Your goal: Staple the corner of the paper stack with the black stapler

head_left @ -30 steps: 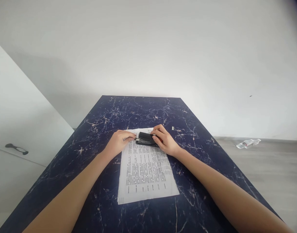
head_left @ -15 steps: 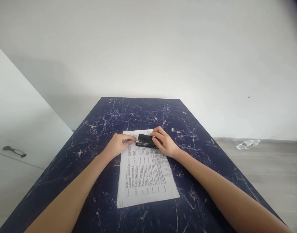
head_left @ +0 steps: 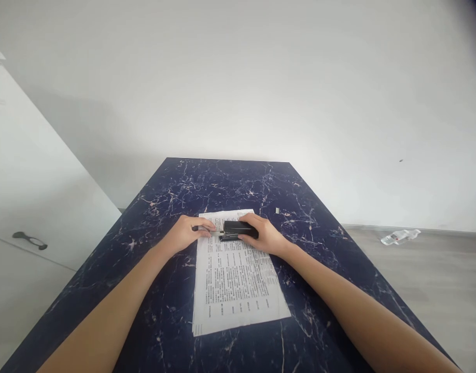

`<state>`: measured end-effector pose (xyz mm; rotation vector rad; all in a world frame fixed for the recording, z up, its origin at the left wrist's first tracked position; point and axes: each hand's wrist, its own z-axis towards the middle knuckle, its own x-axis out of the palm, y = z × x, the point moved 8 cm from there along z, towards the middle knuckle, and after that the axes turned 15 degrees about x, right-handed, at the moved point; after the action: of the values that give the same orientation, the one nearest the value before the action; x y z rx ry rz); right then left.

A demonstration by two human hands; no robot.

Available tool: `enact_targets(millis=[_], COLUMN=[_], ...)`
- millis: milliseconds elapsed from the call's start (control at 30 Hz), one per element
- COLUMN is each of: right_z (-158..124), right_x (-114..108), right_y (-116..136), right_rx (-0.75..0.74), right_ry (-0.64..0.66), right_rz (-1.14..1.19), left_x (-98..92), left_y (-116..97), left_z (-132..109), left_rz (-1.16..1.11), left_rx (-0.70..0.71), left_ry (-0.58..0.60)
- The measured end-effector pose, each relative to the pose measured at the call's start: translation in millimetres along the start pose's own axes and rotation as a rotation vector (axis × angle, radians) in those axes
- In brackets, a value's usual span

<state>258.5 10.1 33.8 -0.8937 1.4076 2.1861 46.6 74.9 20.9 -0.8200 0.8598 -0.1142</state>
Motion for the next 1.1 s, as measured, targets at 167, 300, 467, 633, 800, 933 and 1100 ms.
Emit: enact_targets(millis=[167,300,467,633,800,933,1100], right_z=[-2.7,-4.2,-4.5,-16.5,-42.7,-48.7,-43.8], right_x=[1.0,0.6,-15.7,-80.1,-123.2,-113.8,-92.4], right_y=[10.7,25.9,31.3,-6.3,-58.1,-69.2,-54.9], right_rx=[-0.029,-0.038,0.083,0.409,0.583,0.533,0.427], right_ry=[0.025,-0.016,-0.055,-0.07,0.036,0.165,0.242], right_rz=[0.098,0.148,0.12,-0.08,-0.258,-0.214,-0.213], left_x=[22.5,21.5,15.7,13.9,29.5,23.0,4.8], left_y=[-25.9,-42.0,-34.5,-2.8,6.4,-2.1,-3.2], left_z=[8.8,7.6,8.1,4.6,5.5,8.9,8.8], left_rz=[-0.046,-0.006,0.155,0.556,0.519,0.397,0.186], left_rx=[0.146,0.264,0.208,-0.079,-0.067,-0.005,-0.041], left_ry=[-0.015,-0.063,-0.09,-0.083,0.043,-0.026,-0.17])
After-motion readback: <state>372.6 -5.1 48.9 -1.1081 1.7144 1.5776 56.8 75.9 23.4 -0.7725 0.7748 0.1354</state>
